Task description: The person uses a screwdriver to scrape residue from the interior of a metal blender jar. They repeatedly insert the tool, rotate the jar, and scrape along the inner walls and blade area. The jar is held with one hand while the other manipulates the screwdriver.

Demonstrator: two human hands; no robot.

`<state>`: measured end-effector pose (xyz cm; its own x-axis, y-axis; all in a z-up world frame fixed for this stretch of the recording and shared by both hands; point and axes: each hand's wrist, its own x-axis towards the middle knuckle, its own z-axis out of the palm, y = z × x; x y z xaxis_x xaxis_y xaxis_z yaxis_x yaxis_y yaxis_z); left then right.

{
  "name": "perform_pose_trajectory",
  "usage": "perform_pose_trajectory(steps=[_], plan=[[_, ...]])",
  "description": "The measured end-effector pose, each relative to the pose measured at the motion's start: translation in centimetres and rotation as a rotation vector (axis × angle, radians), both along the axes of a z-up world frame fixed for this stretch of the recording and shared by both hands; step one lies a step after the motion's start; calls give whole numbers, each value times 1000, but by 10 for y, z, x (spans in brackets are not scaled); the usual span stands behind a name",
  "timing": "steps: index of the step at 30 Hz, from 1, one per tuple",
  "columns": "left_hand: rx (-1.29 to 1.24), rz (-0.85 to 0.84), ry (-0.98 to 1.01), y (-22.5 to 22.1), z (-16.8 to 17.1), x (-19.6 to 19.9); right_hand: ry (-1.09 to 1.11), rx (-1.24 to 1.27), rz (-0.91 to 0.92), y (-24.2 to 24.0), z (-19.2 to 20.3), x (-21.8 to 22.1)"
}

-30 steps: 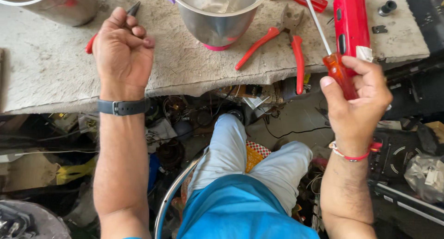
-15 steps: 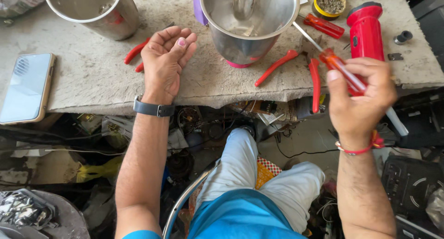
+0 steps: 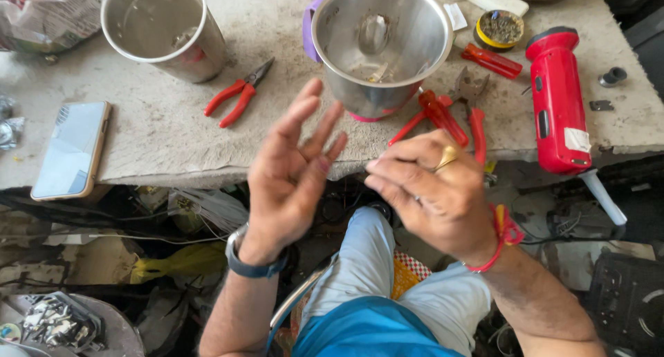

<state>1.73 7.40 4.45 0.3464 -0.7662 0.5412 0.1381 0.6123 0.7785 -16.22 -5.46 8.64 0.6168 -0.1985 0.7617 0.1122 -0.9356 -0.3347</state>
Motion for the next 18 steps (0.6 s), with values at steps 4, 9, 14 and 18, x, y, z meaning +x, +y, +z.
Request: perform_pose_trajectory(steps=[4, 9, 14, 18], plan=[[77, -70, -306, 11, 28, -16, 28, 47, 50, 10, 4, 15], [193, -94, -491, 15, 46, -5, 101, 27, 105, 2, -1, 13], [211, -243, -517, 11, 44, -1, 199, 86, 274, -6, -5, 7], [181, -213, -597, 7, 40, -2, 250, 147, 318, -13, -5, 3]])
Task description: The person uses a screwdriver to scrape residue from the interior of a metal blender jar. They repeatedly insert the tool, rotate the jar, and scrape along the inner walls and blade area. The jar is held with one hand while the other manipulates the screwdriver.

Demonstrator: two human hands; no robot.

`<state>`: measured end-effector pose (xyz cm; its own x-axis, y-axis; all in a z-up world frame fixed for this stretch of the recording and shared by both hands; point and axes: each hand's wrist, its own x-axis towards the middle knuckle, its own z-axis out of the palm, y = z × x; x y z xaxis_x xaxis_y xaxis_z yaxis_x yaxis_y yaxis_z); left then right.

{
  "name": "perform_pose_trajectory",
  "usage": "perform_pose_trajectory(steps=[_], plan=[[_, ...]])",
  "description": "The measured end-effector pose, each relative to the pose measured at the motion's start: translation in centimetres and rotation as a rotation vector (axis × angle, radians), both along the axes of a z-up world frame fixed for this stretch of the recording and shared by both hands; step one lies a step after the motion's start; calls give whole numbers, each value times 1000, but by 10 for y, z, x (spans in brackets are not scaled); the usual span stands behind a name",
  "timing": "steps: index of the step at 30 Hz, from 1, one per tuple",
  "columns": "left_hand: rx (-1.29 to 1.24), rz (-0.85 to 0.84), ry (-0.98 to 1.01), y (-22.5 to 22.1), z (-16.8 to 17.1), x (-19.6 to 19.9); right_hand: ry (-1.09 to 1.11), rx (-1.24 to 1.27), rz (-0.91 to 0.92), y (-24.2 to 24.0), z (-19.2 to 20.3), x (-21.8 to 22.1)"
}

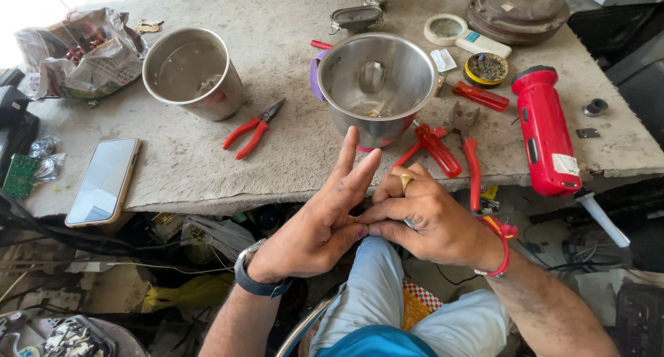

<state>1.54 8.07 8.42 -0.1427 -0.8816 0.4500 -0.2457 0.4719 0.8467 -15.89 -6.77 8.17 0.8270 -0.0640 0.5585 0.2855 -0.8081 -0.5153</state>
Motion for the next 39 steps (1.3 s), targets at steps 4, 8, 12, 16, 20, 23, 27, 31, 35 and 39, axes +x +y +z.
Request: perform_pose_trajectory(steps=[4, 8, 12, 16, 20, 23, 27, 31, 35, 39], plan=[[18, -102, 280, -4, -7, -4, -88, -52, -68, 0, 3, -4], [71, 91, 464, -10, -19, -2, -259, -54, -171, 4, 7, -3], [260, 207, 404, -13, -26, 2, -325, -113, -205, 4, 13, -1], [208, 154, 424, -13, -16, 9, -334, -219, -191, 0, 21, 3], [186, 183, 251, -16, 3, 21, -341, -258, -154, -3, 31, 7], [202, 163, 171, -19, 11, 26, -326, -394, -117, -6, 41, 7], [37, 110, -25, -28, 23, 49, -336, -507, -118, -21, 64, 11], [-347, 428, 113, -78, 30, 101, -375, -675, -199, -66, 90, 36], [-351, 527, 300, -161, 3, 144, -275, -938, -214, -106, 100, 84], [-212, 560, 375, -215, -58, 152, -132, -1071, -142, -123, 98, 119]])
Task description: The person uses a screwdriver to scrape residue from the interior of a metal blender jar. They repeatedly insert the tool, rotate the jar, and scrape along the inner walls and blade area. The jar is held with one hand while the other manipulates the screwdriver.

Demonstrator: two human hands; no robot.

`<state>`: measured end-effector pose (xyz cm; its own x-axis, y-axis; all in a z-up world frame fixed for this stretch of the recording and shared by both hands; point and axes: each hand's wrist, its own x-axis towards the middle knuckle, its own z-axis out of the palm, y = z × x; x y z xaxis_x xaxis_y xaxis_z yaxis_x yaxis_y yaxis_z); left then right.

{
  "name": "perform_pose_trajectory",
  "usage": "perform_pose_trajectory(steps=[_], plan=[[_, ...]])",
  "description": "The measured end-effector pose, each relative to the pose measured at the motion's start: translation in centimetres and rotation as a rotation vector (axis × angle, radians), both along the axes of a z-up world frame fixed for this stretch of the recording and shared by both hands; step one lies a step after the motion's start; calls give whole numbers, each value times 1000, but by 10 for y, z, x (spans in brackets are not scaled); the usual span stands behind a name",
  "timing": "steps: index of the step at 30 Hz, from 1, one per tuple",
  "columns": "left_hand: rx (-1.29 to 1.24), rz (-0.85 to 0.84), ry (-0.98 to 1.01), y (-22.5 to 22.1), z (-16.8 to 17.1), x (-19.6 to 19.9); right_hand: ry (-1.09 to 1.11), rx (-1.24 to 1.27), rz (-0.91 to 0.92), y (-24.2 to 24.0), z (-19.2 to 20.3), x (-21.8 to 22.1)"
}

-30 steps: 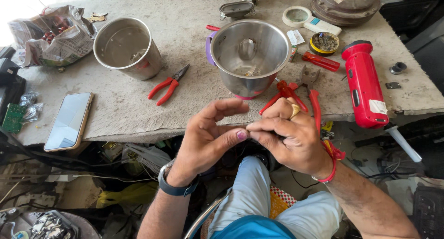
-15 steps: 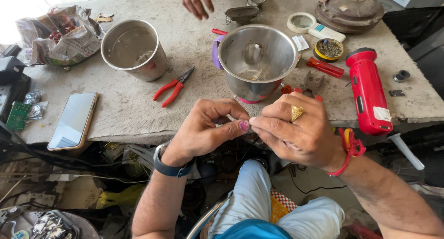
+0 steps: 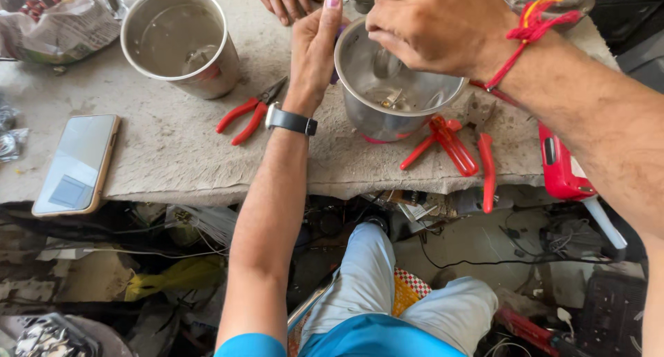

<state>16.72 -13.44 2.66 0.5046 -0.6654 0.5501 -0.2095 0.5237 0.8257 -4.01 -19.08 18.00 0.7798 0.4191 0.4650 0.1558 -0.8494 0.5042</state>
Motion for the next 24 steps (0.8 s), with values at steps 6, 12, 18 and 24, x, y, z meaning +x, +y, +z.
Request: perform_pose_trajectory(steps=[6, 12, 18, 24], plan=[[-131, 115, -193, -8, -19, -2, 115, -104, 95, -5, -1, 19], [-132, 31, -165, 1, -9, -8, 120, -170, 130, -10, -4, 32], [-78, 24, -138, 4, -11, -9, 103, -101, 214, -20, -16, 33], [-105, 42, -212, 6, -6, -9, 74, 6, 148, -28, -24, 26]])
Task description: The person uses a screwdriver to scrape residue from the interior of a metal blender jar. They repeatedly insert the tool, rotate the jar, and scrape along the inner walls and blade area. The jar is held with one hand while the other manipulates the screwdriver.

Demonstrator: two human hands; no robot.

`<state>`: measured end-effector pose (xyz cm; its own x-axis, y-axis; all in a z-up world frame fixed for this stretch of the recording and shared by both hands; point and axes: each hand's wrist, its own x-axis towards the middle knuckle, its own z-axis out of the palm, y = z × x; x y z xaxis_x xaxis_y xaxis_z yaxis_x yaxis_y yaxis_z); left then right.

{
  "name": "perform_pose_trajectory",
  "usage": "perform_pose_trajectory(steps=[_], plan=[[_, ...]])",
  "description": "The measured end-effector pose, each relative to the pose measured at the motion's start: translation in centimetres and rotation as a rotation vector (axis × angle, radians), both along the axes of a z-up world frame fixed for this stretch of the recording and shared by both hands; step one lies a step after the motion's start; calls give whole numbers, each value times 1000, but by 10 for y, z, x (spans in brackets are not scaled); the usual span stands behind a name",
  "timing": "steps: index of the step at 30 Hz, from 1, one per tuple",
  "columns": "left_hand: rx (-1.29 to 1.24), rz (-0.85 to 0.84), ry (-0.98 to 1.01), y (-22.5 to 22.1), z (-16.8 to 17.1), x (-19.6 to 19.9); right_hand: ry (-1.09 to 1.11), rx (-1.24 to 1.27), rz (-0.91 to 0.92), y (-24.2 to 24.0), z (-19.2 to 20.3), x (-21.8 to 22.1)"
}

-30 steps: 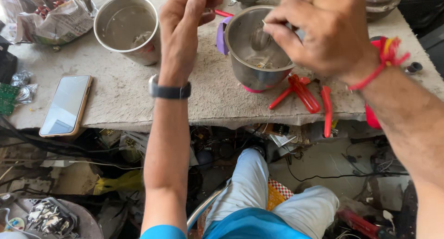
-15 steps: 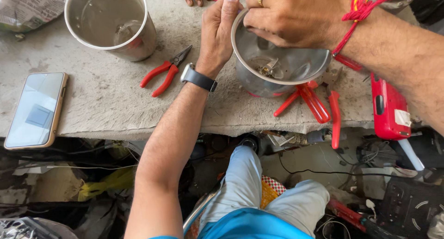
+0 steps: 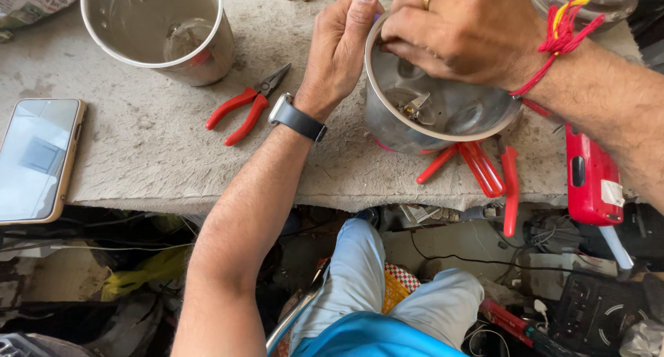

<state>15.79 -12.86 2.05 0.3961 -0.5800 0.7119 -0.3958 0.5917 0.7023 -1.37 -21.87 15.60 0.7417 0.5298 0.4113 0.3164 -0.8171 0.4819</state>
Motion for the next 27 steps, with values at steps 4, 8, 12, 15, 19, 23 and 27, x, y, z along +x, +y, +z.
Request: perform_pose_trajectory(steps=[4, 8, 12, 15, 19, 23, 27], plan=[[24, -48, 22, 1, 2, -1, -11, 102, -81, -5, -5, -6], [-28, -83, 32, 0, 1, -1, 74, 278, -97, -16, -12, -1], [-43, 1, 29, -4, -3, 0, 194, 504, -21, -23, -20, 6], [-30, 42, 50, -8, -5, 1, 222, 545, -57, -24, -23, 5], [-21, 99, 14, -6, -6, -1, 220, 584, -105, -20, -25, 3], [-34, 78, 8, 0, -4, -4, 295, 750, 16, -17, -25, 9], [-19, 89, 25, 3, -1, -7, 355, 887, -64, -10, -20, 13]])
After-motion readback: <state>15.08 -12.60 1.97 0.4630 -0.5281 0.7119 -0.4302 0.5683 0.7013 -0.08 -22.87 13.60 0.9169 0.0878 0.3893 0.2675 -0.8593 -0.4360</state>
